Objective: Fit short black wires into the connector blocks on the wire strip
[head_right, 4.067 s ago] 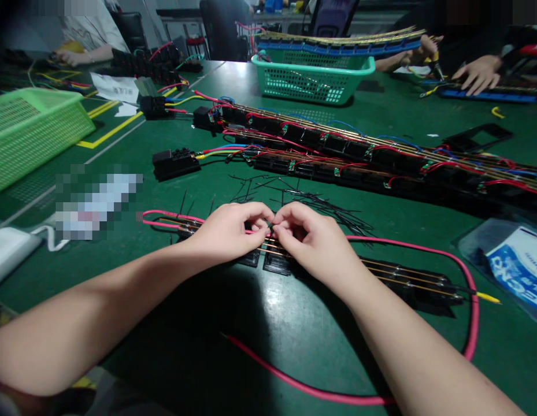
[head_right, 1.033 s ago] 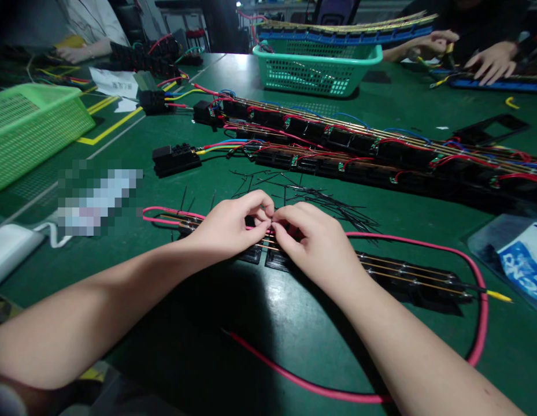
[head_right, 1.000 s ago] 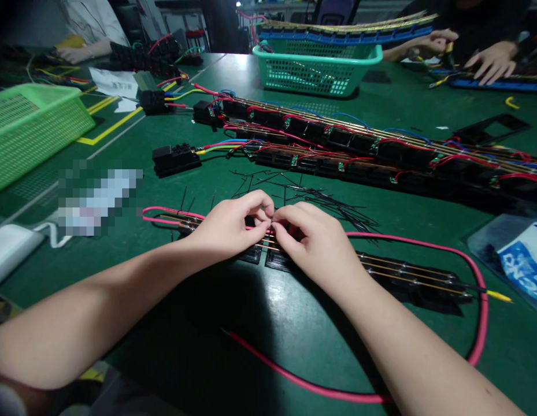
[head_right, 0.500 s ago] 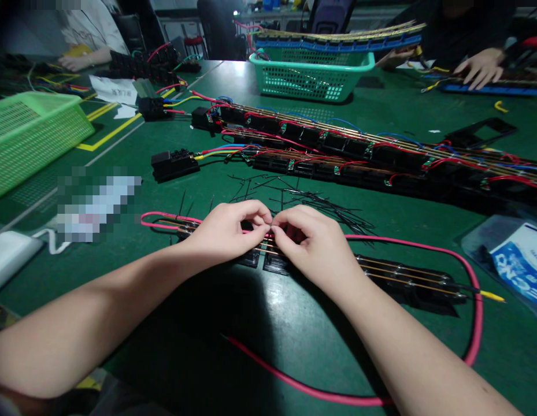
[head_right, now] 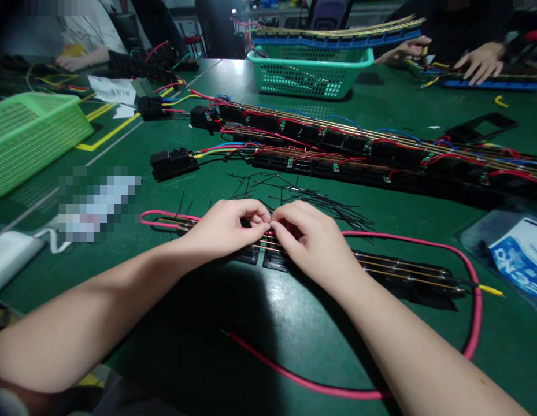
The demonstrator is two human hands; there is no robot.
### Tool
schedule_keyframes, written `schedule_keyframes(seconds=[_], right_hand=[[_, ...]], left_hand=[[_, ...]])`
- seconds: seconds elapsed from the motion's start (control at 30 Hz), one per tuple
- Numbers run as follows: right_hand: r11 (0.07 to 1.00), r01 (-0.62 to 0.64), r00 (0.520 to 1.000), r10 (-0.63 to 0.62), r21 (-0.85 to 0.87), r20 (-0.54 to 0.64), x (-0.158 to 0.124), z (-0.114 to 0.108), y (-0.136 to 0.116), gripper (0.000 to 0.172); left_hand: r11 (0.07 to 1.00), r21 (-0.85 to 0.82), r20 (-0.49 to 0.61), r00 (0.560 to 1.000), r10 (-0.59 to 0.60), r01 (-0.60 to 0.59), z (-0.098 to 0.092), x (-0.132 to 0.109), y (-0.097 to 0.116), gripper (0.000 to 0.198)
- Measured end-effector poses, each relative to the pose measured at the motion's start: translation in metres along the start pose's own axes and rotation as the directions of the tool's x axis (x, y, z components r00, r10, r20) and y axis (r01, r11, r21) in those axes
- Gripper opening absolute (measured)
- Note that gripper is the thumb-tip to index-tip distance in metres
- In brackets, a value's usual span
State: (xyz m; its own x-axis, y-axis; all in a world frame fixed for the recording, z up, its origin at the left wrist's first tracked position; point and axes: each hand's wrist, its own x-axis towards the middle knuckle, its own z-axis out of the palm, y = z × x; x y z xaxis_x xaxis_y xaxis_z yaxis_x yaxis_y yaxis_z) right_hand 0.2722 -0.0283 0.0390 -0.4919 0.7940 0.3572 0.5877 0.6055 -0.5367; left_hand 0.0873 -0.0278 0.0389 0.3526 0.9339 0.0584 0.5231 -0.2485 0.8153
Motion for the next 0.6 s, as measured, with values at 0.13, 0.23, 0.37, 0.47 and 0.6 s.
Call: schedule_keyframes(seconds=[0.13,0.23,0.37,0.47,0.6], right_hand=[[1.000,0.021,1.000,-0.021,-0.014,0.004,-0.0001,0.0005,0.0004,0.010],[0.999,0.031,0.999,-0.031,-0.021,0.009,-0.0006,0.0007,0.0001,0.010],[0.999,0.037,0.999,-0.036,-0.030,0.007,-0.0012,0.0006,-0.0003,0.010],[0.999,0.035,0.999,-0.035,-0.031,0.000,-0.0010,0.0003,-0.0006,0.010],[0.999,0.030,1.000,-0.030,-0.033,-0.003,-0.0005,0.0002,-0.0008,0.010]], left_hand=[[1.000,-0.009,0.013,1.000,-0.002,0.003,-0.0004,0.0003,-0.0011,0.010],[1.000,-0.015,0.024,1.000,0.009,-0.008,-0.0006,0.0008,-0.0035,0.011],[0.999,-0.017,0.035,0.999,0.028,-0.027,-0.0011,0.0021,-0.0067,0.012],[0.999,-0.002,0.041,0.998,0.045,-0.045,-0.0018,0.0031,-0.0076,0.013],[0.999,0.014,0.046,0.998,0.043,-0.043,-0.0024,0.0039,-0.0073,0.014]])
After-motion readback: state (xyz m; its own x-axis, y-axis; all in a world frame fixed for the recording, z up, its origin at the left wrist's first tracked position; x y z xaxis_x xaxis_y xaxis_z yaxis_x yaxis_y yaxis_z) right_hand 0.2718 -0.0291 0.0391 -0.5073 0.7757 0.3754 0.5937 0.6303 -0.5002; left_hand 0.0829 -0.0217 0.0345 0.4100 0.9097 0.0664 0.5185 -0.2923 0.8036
